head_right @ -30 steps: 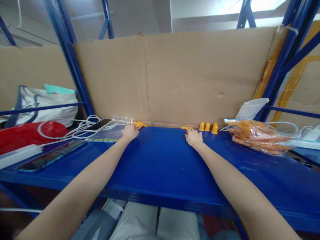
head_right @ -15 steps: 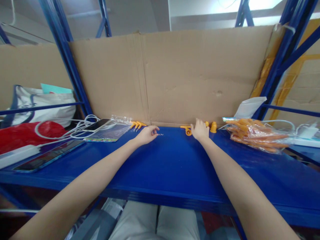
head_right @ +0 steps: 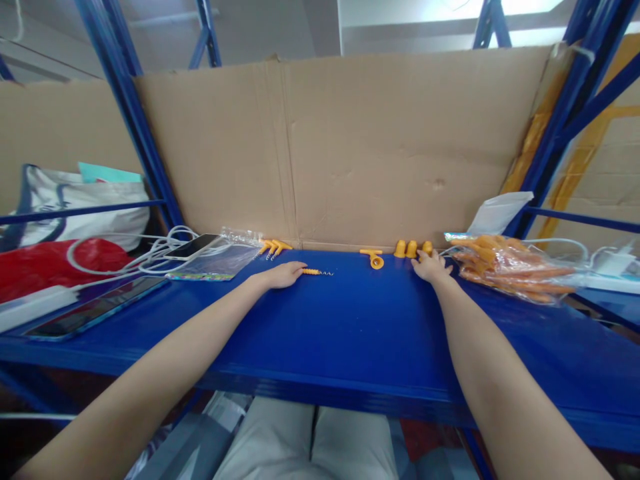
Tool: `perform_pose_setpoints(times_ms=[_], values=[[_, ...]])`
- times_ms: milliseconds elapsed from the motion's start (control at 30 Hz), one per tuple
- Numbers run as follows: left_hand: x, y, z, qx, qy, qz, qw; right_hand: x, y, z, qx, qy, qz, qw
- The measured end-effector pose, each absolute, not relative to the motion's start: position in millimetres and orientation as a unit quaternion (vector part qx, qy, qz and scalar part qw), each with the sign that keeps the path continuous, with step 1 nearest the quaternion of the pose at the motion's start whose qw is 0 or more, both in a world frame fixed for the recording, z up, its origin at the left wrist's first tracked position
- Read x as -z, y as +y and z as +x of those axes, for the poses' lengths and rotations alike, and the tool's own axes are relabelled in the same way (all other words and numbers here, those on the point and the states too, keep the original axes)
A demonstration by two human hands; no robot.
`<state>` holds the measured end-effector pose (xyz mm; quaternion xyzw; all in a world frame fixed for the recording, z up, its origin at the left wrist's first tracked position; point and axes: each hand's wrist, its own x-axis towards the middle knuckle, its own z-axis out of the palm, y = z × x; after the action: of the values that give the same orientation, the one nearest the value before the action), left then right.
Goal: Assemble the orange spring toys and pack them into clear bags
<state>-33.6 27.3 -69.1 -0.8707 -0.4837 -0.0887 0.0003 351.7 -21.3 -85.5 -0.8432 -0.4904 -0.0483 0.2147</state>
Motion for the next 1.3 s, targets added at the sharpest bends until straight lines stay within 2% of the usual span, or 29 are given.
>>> perform_pose_setpoints(times_ms=[200, 400, 600, 833, 1033, 1300], values=[[57, 20, -34, 0.097, -0.474, -0.875, 0.001, 96, -9, 362, 0.025, -0.494, -0.840, 0.221], [43, 6, -36, 0.049, -0.479, -0.874, -0.067, 91, -10, 355, 0.038, -0.474, -0.840, 0.260], [49, 2, -28, 0.094, -0.464, -0.880, -0.027, 76, -22, 331, 0.086, -0.441, -0.809, 0.380], [54, -1, -20, 0.137, -0.457, -0.879, 0.029, 71, -12, 300, 0.097, -0.515, -0.736, 0.428], [53, -1, -20, 0.149, -0.458, -0.876, 0.023, 65, -7, 260, 0.089, -0.651, -0.633, 0.410], [55, 5, -25, 0.153, -0.488, -0.859, 0.033, 62, -17, 223, 0.026, -0.811, -0.520, 0.269]])
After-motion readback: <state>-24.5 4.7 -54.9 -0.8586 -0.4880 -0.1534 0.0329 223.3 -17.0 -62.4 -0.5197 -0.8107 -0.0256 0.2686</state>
